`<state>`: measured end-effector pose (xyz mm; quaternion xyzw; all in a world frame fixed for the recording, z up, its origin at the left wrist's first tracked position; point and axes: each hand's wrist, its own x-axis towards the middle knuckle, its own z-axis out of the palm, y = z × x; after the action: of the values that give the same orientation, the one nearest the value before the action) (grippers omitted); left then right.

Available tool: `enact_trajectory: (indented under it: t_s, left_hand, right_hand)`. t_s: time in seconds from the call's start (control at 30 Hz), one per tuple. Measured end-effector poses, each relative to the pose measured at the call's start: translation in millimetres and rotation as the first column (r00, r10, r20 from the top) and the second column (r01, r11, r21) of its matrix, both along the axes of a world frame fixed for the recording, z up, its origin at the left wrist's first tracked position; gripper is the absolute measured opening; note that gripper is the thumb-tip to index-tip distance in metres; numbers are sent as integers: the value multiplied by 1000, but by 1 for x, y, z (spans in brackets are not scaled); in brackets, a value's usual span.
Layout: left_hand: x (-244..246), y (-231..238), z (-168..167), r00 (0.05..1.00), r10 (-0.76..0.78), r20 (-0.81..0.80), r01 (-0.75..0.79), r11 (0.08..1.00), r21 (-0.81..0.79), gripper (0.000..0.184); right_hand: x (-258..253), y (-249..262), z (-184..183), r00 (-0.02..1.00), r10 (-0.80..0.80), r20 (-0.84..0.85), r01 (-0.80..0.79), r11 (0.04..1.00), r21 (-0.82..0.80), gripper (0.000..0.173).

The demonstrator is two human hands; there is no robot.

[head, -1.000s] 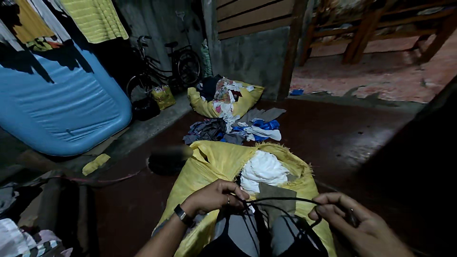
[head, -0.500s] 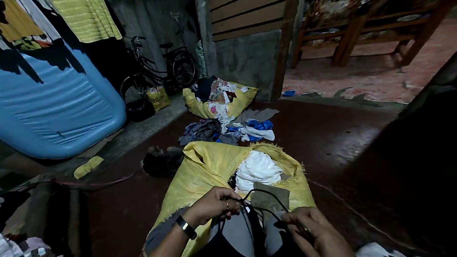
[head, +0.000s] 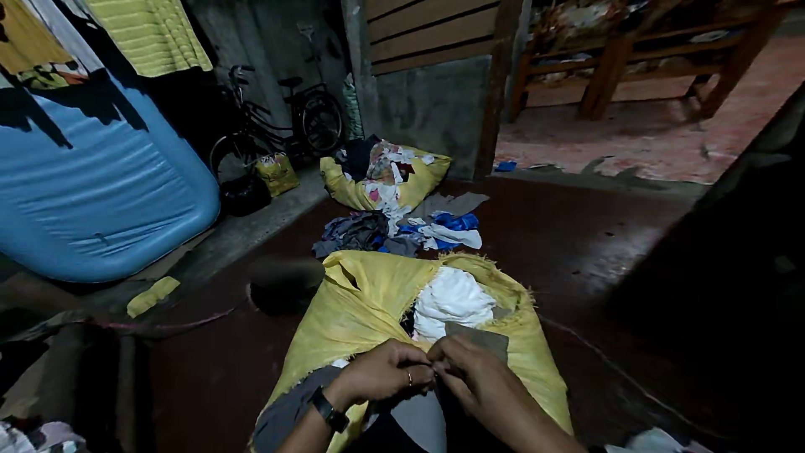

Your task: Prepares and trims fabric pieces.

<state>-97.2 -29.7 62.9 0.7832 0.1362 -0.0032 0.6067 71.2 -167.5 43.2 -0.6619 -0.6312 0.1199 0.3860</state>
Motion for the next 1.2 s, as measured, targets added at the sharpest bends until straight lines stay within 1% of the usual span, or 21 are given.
enact_trajectory:
  t_s: [0.07,0.17,0.23,0.3,0.4,0.53,0.6,0.67,0.7,0.83,0.9,0.97,1.03,1.07,1.1,1.13,1.17,1.2]
  left_hand:
    - [-6,1,0,1000,-8,-10,8,999,46,29]
    - [-13,1,-4,1000,21,-15,-20,999,32,30]
    - [-15,1,-7,999,51,4,-51,999,9,30]
    - [-15,-1,-10,996,84,15,-84,996,-7,29]
    - [-16,-1,-15,994,108,21,-108,994,9,30]
    - [-21,-2,-15,993,115,16,-115,992,59,31]
    - [-25,-1,-17,991,134,31,-135,990,46,31]
    - [-30,1,-24,982,178,62,-177,984,-31,31]
    - [-33,2,-28,974,211,85,-202,974,-103,31]
    - [-43,1,-38,923,366,116,-302,878,-372,32]
    - [-42,1,-43,898,427,109,-339,827,-449,33]
    - [-39,1,-47,876,473,89,-381,794,-475,33]
    - [-35,-1,-49,836,547,55,-476,770,-424,30]
    - [-33,-3,-48,807,588,53,-536,767,-352,28]
    - [-33,-5,-48,778,624,76,-592,768,-243,30]
    - [-35,-8,-48,759,641,110,-632,767,-107,41]
    - [-38,-12,-47,746,652,136,-659,752,6,55]
    - [-43,-18,-47,732,662,160,-679,729,91,63]
  right_hand:
    - [4,4,1,998,46,-43,-48,997,-64,7]
    - [7,4,2,987,93,-132,-113,981,-156,12]
    - [5,4,1,987,86,-135,-109,978,-175,14]
    - [0,5,-1,995,53,-81,-64,988,-142,14]
    - [-3,6,-3,999,32,2,-31,994,-104,12]
    - [0,5,-2,997,0,75,11,989,-150,13]
    - [7,3,-1,996,-35,87,50,982,-180,11]
    - [18,1,-3,997,-59,59,71,972,-226,10]
    - [24,0,-5,997,-66,32,72,967,-243,10]
    - [42,-7,-16,995,-63,-83,40,968,-249,5]
    - [44,-9,-17,990,-62,-125,32,974,-226,5]
    - [47,-11,-15,985,-59,-160,29,983,-182,7]
    - [53,-15,-14,981,-90,-169,70,990,-120,14]
    - [57,-19,-15,980,-113,-162,100,991,-86,17]
    - [62,-25,-17,979,-138,-149,130,990,-60,20]
    - [66,-34,-19,978,-164,-130,158,986,-56,21]
    - [70,-47,-20,978,-180,-107,171,982,-84,21]
    - [72,-62,-16,979,-181,-95,165,975,-152,21]
